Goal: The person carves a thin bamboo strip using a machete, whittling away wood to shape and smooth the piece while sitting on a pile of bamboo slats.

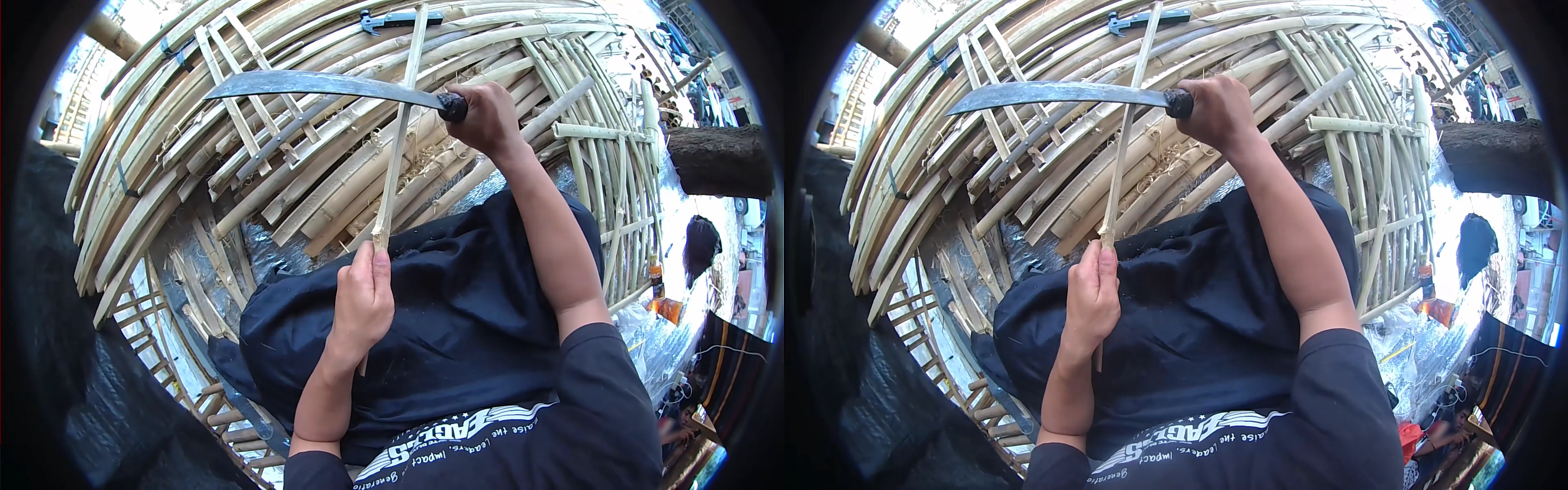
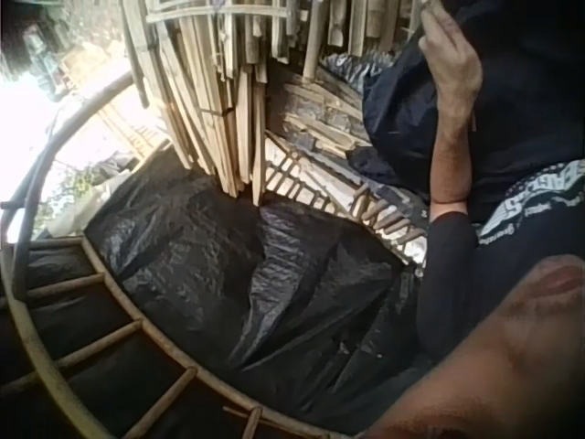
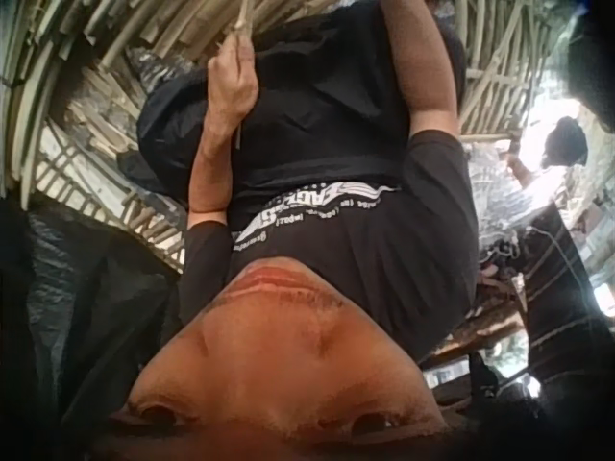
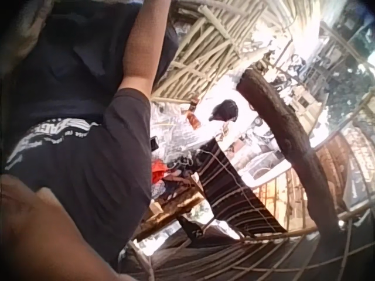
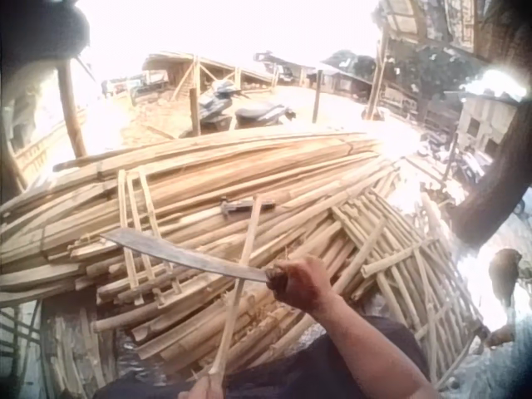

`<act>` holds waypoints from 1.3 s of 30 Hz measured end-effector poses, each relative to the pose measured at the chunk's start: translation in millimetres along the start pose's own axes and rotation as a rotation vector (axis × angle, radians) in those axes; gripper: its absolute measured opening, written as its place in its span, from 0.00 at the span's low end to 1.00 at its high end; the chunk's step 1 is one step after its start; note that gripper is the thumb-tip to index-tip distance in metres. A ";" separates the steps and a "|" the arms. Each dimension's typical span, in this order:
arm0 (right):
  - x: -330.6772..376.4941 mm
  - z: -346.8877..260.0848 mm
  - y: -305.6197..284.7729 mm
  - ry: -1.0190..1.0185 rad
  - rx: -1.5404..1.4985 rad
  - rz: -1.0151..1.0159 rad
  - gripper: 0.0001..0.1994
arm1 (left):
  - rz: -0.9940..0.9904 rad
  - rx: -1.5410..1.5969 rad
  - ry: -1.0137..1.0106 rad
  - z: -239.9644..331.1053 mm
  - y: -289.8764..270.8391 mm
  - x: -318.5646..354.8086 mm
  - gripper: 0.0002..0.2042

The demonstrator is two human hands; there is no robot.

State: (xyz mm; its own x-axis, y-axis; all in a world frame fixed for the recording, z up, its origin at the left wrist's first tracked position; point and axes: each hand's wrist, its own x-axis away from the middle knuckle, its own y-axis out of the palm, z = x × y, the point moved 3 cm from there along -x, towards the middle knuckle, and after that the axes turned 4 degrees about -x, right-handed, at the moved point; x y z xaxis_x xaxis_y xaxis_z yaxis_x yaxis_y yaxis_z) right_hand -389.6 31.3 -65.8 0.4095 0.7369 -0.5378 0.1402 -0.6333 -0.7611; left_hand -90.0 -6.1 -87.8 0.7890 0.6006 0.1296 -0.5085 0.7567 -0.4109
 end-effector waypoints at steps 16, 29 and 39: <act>-4.2 28.3 -16.0 0.083 0.102 0.104 0.02 | -0.038 0.001 0.024 8.6 -1.1 -1.0 0.15; -5.1 79.0 -48.2 0.161 0.154 0.252 0.10 | -0.147 0.050 0.052 13.8 0.1 2.5 0.13; -11.4 31.5 -28.4 0.084 0.151 0.130 0.04 | -0.149 0.037 0.011 6.2 1.1 2.2 0.16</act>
State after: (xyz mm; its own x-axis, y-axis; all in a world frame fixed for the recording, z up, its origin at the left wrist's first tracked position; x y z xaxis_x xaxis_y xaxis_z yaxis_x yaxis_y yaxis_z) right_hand -426.7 48.3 -49.5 0.4895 0.6251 -0.6079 -0.0530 -0.6745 -0.7363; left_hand -90.9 -2.4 -82.4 0.8600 0.4786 0.1769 -0.3981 0.8463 -0.3539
